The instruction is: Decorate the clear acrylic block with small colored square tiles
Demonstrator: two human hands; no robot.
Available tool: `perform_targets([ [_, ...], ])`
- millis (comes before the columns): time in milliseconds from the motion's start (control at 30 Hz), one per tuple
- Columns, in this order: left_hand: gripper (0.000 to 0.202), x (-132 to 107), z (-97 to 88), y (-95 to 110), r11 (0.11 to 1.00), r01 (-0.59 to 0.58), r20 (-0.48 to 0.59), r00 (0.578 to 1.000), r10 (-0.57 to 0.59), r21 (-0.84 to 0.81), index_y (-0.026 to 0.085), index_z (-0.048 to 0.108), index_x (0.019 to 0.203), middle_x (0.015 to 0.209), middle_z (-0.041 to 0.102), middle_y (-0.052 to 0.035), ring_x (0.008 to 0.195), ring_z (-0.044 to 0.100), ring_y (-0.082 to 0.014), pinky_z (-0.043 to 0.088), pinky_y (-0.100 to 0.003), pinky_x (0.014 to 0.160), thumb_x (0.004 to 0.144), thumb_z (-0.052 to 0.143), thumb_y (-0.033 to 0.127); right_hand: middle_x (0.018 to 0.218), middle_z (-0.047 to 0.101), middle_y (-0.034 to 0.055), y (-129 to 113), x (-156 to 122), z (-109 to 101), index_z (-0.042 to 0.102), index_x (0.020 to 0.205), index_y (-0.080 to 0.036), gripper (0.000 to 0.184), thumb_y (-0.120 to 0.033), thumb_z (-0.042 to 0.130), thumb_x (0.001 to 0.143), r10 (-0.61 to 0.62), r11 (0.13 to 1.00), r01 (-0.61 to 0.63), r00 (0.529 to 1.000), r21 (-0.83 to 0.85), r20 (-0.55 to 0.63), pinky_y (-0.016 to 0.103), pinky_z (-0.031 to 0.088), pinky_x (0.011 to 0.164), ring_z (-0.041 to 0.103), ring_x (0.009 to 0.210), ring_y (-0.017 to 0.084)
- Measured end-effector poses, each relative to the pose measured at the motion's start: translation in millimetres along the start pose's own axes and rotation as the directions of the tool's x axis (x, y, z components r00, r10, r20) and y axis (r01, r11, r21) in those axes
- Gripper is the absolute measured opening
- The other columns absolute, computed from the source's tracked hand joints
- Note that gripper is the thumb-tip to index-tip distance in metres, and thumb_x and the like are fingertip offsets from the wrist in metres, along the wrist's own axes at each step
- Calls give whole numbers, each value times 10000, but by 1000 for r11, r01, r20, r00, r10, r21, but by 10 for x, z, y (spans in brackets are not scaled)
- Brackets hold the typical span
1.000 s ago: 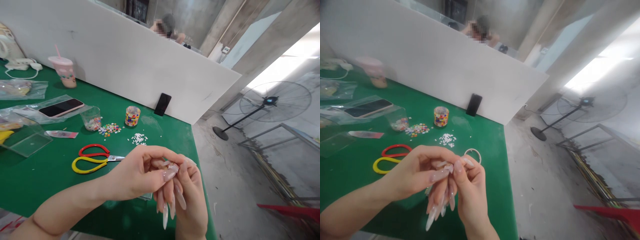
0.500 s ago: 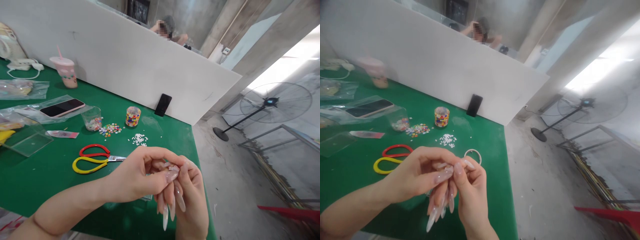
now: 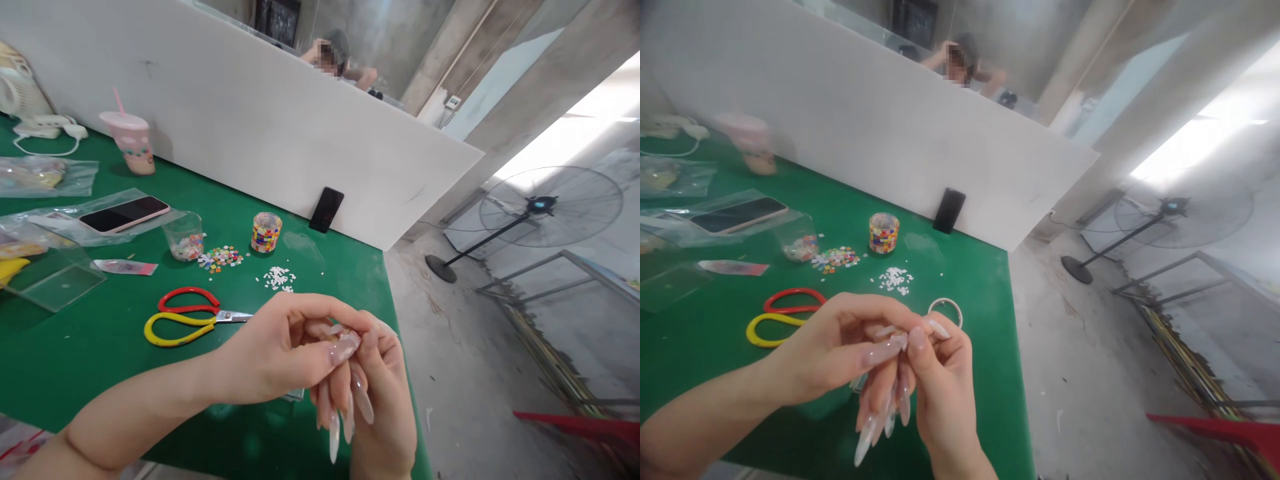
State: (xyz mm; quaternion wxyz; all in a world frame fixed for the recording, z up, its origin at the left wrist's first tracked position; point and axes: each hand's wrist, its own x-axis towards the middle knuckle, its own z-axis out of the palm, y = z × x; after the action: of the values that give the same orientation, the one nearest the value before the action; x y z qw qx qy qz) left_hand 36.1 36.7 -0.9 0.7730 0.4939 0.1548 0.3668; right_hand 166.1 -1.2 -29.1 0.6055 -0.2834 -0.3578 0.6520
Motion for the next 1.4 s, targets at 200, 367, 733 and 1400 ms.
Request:
perform_targets([
  [200, 172, -13, -15, -9, 999, 8, 17, 1000, -7, -31, 167, 699, 992, 542, 680, 23, 399, 637, -101, 549, -183, 487, 884, 577, 112, 395, 523, -54, 0, 2, -8, 560, 598, -217, 377, -450, 676, 871, 12, 1000, -12, 1000, -16, -25, 198, 314, 384, 437, 327, 73],
  [367, 167, -30, -19, -47, 998, -9, 29, 1000, 10, -55, 163, 695, 1008, 539, 676, 25, 406, 635, -98, 536, -169, 479, 889, 590, 113, 388, 524, -54, 17, -15, -11, 545, 594, -212, 390, -457, 679, 866, 3, 999, -4, 999, -36, -34, 202, 297, 382, 416, 316, 66],
  [733, 224, -50, -21, 47, 931, -253, -91, 954, 284, 262, 229, 647, 1141, 614, 685, 21, 514, 657, -125, 528, -200, 494, 972, 508, 277, 384, 509, -75, -43, 0, 43, 736, 699, -241, 245, -435, 714, 848, -181, 977, 162, 973, -140, -141, 184, 394, 372, 480, 323, 69],
  [1400, 274, -130, 30, 44, -111, -273, 290, 807, 515, 956, 154, 581, 736, 547, 602, 19, 446, 549, -103, 453, -198, 454, 887, 363, 87, 560, 694, -46, -64, 31, 37, 808, 840, -335, 116, -357, 699, 873, -435, 817, 354, 896, -455, -85, 166, 481, 390, 572, 398, 78],
])
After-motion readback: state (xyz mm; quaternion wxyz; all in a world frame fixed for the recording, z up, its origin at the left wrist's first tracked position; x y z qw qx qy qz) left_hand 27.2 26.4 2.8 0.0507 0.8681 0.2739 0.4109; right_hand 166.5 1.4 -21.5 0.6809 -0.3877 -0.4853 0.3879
